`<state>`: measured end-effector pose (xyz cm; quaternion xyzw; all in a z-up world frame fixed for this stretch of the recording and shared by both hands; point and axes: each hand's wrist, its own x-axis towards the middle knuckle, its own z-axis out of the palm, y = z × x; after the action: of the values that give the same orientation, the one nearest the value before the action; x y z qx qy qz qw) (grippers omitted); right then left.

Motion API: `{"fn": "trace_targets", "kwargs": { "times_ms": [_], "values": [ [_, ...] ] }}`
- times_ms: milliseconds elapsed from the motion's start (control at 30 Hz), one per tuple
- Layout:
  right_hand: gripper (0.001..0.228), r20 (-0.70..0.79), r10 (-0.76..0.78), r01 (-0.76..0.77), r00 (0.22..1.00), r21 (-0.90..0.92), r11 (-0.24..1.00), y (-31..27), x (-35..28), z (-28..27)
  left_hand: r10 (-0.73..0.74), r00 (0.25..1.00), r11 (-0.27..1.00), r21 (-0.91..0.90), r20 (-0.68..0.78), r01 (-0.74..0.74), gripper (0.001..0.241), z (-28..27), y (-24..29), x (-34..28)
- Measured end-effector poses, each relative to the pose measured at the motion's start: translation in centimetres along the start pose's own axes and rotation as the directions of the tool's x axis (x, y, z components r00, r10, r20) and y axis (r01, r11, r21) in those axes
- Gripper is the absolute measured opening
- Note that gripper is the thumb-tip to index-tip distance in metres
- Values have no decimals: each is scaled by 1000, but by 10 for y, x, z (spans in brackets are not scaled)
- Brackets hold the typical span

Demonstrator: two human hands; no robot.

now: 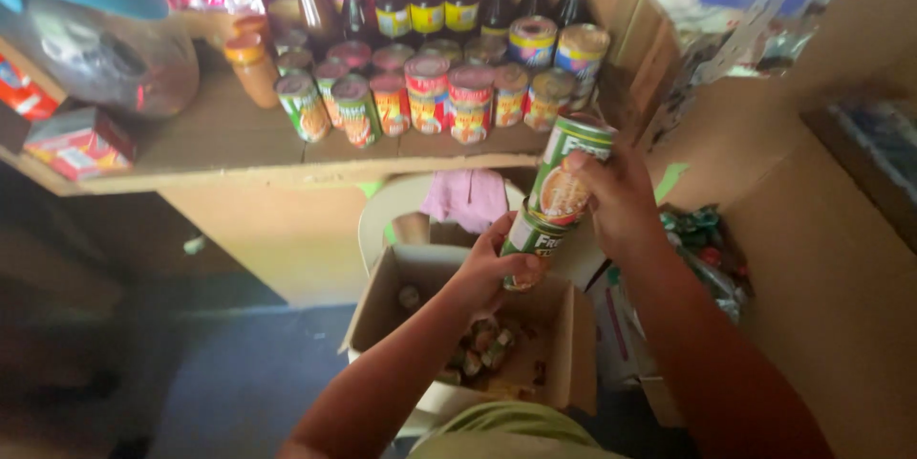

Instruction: The recorder organizes canned food products on a grocery store shelf, taking them from a cardboard box on the floor and neatly stacking them on the store display shelves.

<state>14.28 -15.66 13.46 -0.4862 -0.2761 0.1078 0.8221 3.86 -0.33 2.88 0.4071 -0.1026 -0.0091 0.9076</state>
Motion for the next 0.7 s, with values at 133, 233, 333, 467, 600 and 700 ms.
{"fn": "trace_targets", "kwargs": {
  "times_ms": [133, 233, 333, 467, 600, 700],
  "values": [
    [44, 112, 21, -5, 993, -146, 989, -20, 1, 37, 9, 999, 991, -135, 50, -3, 73, 0, 26, 2],
    [49, 157, -39, 70, 987, -197, 978, -25, 8, 58, 35, 996, 993, -113, 84, -26, 72, -6, 47, 7],
    [49, 119, -17, 42, 993, -217, 975, -15, 18, 60, 59, 995, 997, -62, 78, -54, 70, -19, 60, 13],
    [44, 84, -43, 62, 996, -240, 969, -4, 31, 60, 82, 988, 997, -26, 129, -79, 66, -39, 71, 23],
    [42, 113, -45, 57, 993, -107, 993, -19, 37, 79, 38, 981, 999, -7, 192, -38, 59, -49, 89, 32],
    [40, 135, -61, 77, 989, -119, 990, -29, 40, 85, 31, 980, 1000, -5, 198, -31, 56, -40, 107, 39]
  ]
}}
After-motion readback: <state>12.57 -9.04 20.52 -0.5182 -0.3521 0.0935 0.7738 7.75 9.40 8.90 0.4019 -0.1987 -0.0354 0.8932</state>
